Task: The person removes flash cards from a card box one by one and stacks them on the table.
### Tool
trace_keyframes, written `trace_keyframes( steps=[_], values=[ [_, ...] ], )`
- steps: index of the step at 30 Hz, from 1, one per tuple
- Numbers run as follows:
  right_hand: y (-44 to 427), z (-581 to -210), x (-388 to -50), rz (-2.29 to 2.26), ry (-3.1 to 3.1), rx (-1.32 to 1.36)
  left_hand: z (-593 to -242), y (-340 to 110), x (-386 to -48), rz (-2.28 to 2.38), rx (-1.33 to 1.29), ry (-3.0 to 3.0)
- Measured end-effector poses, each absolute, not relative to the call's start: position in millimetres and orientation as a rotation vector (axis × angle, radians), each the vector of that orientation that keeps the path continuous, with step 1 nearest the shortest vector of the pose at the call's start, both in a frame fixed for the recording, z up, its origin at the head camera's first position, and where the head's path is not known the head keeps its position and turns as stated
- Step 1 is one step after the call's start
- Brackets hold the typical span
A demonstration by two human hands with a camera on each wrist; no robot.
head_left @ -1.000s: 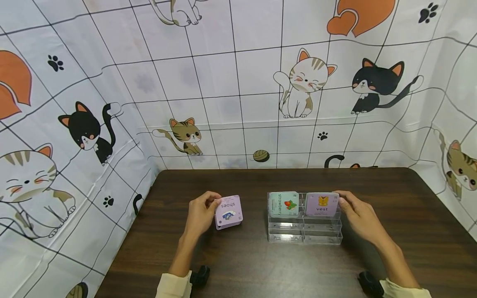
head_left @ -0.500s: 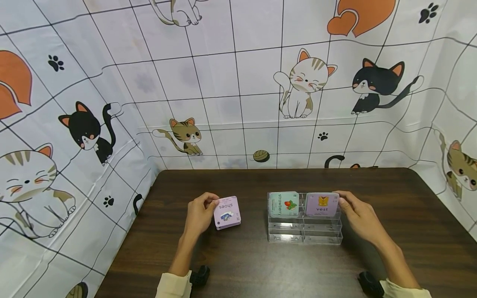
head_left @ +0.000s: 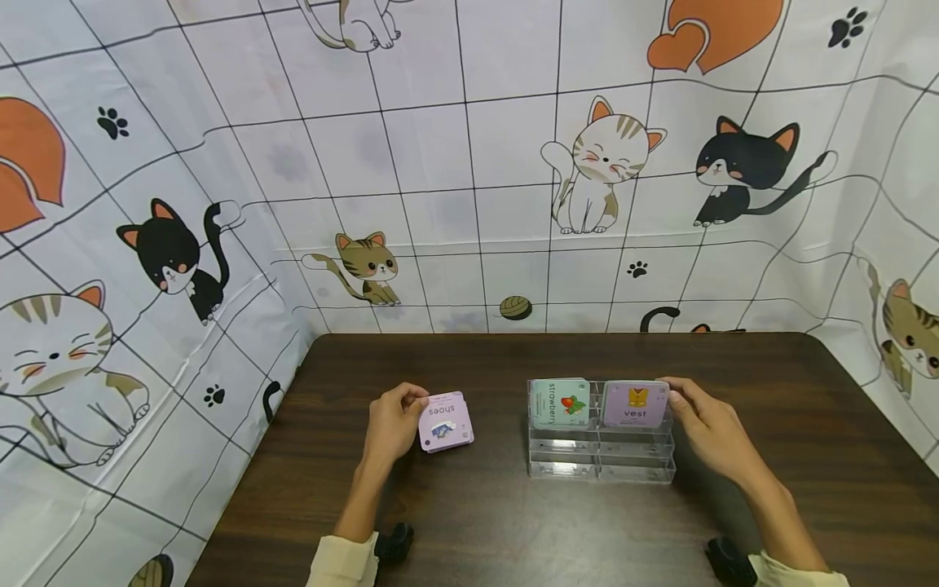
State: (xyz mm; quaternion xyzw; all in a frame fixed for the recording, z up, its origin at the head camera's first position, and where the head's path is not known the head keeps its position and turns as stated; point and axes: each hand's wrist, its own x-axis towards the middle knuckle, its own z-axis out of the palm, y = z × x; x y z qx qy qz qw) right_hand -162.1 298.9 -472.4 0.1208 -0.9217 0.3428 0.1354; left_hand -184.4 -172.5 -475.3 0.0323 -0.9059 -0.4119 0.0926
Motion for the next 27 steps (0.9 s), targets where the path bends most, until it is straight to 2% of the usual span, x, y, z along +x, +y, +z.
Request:
trace_keyframes(
  steps=[27],
  values=[
    [298.9,-472.6,-161.5,0.999,-2.667,0.354,-483.0,-172.8,-185.8,-1.188,0.097,-2.795]
  ],
)
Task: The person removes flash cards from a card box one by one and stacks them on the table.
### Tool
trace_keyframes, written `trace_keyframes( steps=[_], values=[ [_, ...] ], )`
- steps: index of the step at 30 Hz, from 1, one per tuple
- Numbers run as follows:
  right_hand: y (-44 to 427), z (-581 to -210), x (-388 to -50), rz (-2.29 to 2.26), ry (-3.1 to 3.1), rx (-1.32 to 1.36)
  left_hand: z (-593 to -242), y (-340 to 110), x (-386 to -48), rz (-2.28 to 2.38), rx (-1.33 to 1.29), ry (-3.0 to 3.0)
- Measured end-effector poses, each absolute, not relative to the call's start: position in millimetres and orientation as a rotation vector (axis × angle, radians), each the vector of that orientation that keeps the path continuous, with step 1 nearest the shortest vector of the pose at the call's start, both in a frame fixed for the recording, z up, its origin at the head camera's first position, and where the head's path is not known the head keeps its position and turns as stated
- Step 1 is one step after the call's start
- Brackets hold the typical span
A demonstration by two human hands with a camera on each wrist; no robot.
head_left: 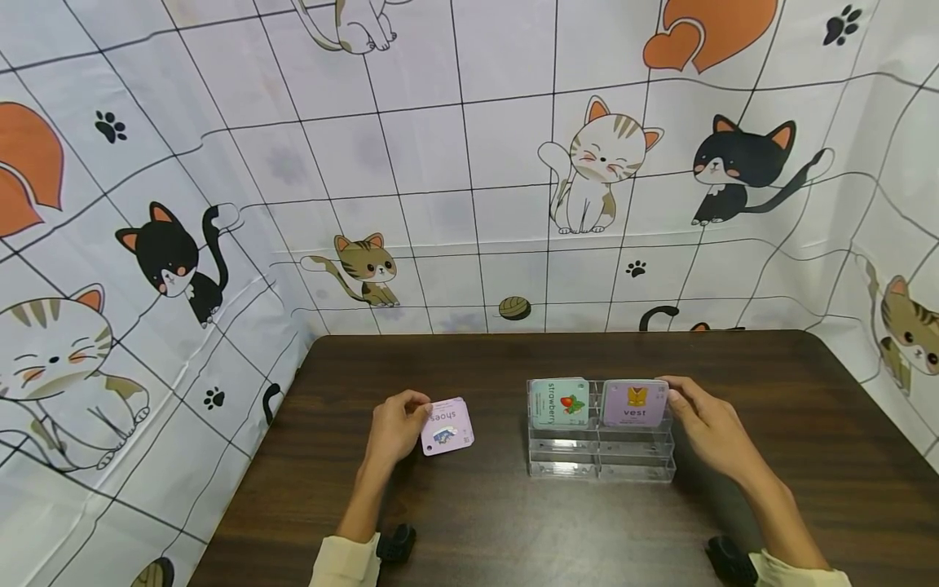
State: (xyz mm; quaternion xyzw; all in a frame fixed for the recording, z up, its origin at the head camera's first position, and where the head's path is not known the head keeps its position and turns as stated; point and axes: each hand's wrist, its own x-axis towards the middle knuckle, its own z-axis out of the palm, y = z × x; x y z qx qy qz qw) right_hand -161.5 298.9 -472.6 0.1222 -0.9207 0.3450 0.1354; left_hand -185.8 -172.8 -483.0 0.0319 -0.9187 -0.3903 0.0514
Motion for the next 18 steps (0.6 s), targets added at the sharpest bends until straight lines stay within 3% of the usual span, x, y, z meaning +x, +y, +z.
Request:
trace_keyframes(
  steps=[18],
  values=[
    [299.2,-472.0,-161.4,0.994,-2.695,0.337,-474.1,-174.3,-182.3,-1.046,0.147,-2.906]
  ],
)
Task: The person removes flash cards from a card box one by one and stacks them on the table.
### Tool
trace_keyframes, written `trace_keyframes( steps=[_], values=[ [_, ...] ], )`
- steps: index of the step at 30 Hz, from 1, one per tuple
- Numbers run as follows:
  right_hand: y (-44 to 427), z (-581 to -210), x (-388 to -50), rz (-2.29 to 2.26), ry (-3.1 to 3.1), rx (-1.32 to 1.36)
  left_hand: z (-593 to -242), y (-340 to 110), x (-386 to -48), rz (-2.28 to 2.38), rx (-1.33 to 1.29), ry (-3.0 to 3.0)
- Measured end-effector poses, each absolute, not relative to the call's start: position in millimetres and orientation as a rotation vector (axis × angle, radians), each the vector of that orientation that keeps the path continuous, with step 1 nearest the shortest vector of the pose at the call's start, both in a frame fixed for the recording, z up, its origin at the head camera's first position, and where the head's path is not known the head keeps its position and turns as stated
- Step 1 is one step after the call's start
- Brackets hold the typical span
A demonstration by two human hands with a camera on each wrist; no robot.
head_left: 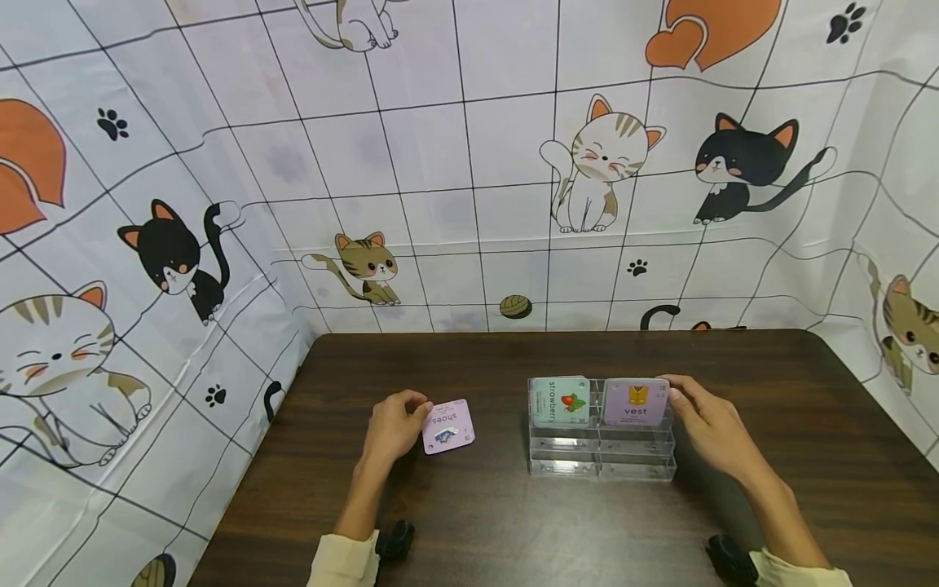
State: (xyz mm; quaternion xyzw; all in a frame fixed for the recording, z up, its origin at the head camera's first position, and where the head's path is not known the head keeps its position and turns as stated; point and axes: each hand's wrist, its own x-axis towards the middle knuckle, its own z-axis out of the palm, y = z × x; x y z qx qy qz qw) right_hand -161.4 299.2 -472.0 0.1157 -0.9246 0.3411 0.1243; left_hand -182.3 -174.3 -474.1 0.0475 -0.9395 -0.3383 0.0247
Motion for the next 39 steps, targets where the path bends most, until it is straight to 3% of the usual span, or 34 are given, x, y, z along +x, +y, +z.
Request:
trace_keyframes(
  steps=[39],
  values=[
    [299,-472,-162,0.991,-2.712,0.335,-445,-146,-173,-1.112,-0.045,-2.76]
  ],
)
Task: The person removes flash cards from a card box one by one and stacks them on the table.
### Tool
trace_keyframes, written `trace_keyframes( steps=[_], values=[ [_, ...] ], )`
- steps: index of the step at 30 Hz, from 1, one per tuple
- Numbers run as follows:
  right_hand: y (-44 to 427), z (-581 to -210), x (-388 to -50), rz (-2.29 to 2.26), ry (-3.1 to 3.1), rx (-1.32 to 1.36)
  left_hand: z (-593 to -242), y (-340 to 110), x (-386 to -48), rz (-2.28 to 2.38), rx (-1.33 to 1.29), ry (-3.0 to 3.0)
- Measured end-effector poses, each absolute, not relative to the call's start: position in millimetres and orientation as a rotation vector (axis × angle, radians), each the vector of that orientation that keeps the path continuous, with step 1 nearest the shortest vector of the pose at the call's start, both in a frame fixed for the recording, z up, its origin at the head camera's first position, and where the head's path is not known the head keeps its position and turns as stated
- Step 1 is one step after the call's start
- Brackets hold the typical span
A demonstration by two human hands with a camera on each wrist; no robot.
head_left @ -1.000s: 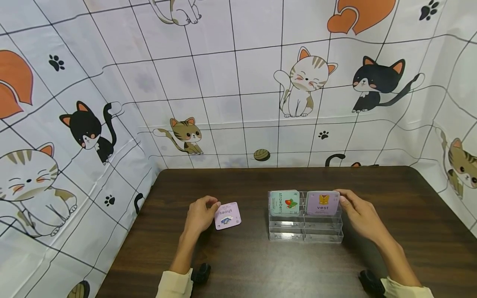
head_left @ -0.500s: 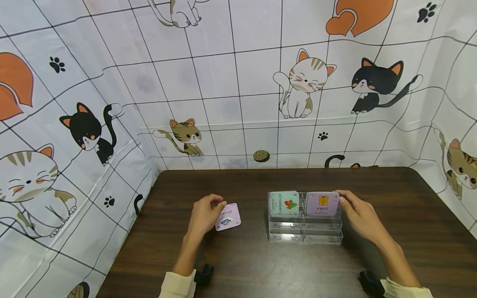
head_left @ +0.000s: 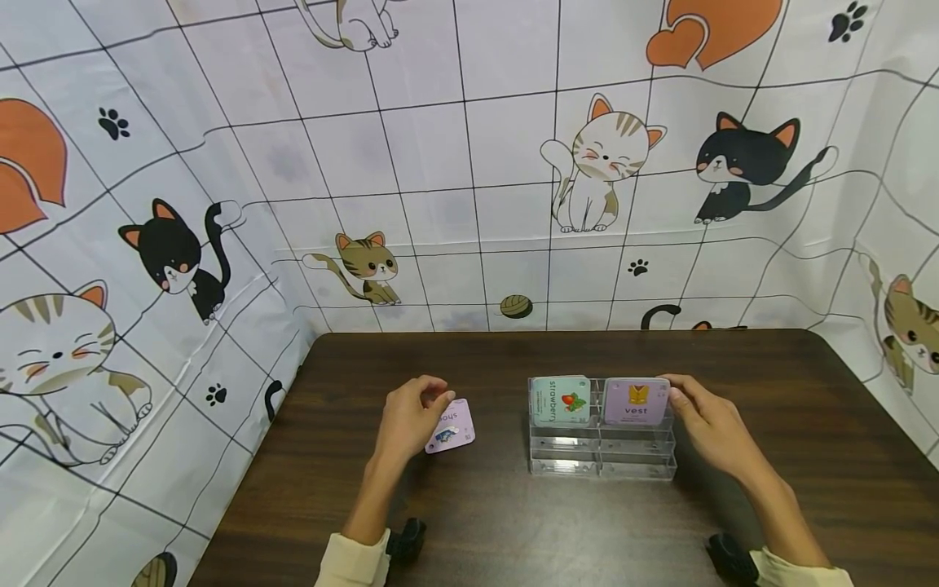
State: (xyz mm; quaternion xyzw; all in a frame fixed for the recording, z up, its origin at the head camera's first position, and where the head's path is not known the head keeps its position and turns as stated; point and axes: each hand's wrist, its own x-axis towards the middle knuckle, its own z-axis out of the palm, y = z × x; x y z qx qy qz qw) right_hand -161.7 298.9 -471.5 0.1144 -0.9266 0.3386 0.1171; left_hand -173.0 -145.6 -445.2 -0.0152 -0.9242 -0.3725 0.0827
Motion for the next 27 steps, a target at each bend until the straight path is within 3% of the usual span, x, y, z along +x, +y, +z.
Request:
trace_keyframes(
  steps=[27],
  values=[
    [299,-472,-161,0.984,-2.681,0.356,-435,-123,-171,-1.207,-0.199,-2.695]
  ],
)
